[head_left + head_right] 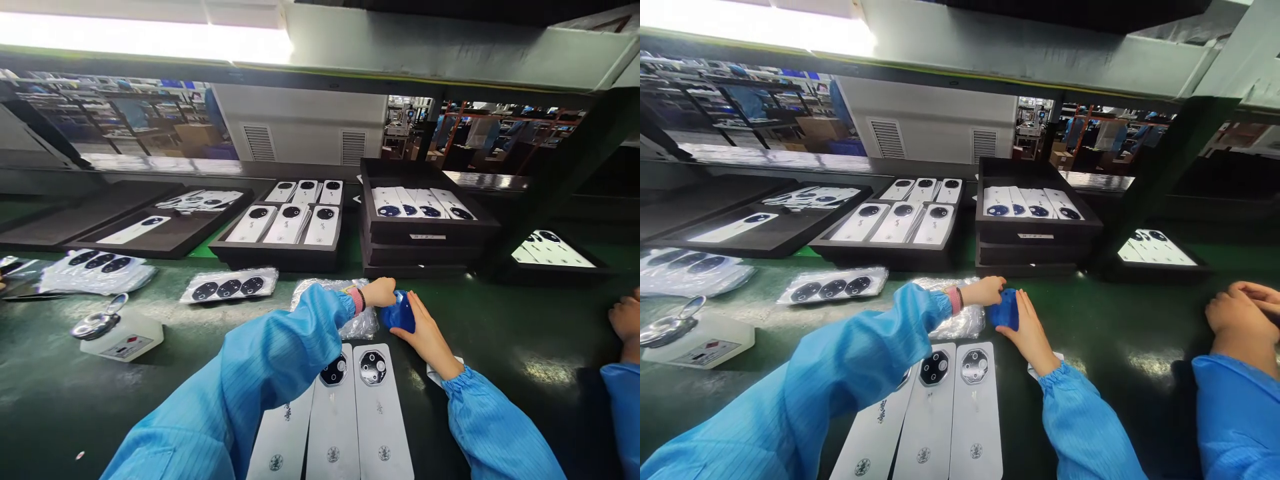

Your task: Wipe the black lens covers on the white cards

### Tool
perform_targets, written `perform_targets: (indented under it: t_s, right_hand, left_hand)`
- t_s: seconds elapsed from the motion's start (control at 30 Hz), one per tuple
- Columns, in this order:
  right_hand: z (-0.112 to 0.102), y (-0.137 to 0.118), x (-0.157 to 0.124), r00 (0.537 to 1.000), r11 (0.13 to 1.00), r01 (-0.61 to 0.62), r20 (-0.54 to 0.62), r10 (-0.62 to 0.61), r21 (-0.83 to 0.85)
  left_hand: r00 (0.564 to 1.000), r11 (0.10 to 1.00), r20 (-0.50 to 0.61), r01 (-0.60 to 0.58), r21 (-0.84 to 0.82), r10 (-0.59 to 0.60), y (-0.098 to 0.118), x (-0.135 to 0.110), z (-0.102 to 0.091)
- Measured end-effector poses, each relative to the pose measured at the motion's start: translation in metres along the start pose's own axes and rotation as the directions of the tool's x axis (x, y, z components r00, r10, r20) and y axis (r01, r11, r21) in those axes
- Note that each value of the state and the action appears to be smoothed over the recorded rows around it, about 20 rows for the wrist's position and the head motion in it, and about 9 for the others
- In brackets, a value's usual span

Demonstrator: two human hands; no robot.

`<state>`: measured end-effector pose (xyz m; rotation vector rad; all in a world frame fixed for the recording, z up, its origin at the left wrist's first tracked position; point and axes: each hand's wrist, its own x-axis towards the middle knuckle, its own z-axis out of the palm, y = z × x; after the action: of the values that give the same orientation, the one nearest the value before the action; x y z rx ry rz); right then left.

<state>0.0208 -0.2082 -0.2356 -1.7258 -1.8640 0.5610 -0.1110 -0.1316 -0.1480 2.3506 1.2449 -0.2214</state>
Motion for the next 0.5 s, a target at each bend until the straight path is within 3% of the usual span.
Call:
perform_targets:
  t_s: [0.17, 0.3, 0.5]
  right_hand:
    - [-0.022, 0.001, -0.002, 0.999, 0.999, -0.032, -0.030, 0.031, -0.025]
    - [-0.041, 0.005, -0.010, 0.991, 0.988, -0.135, -0.022, 0.134, -0.073]
    - [-0.041, -0.007, -0.012, 0.970, 0.960, -0.242, -0.037, 0.240, -0.140]
  left_hand:
    - [0.999, 0.998, -0.049, 0.012, 0.058, -0.009, 0.003, 0.000, 0.001]
    - [0.997, 0.996, -0.075, 0.022, 0.082, -0.016, 0.006, 0.006, 0.007]
    - [0.995, 0.992, -0.101, 0.025, 0.120, -0.013, 0.015, 0.017, 0.017]
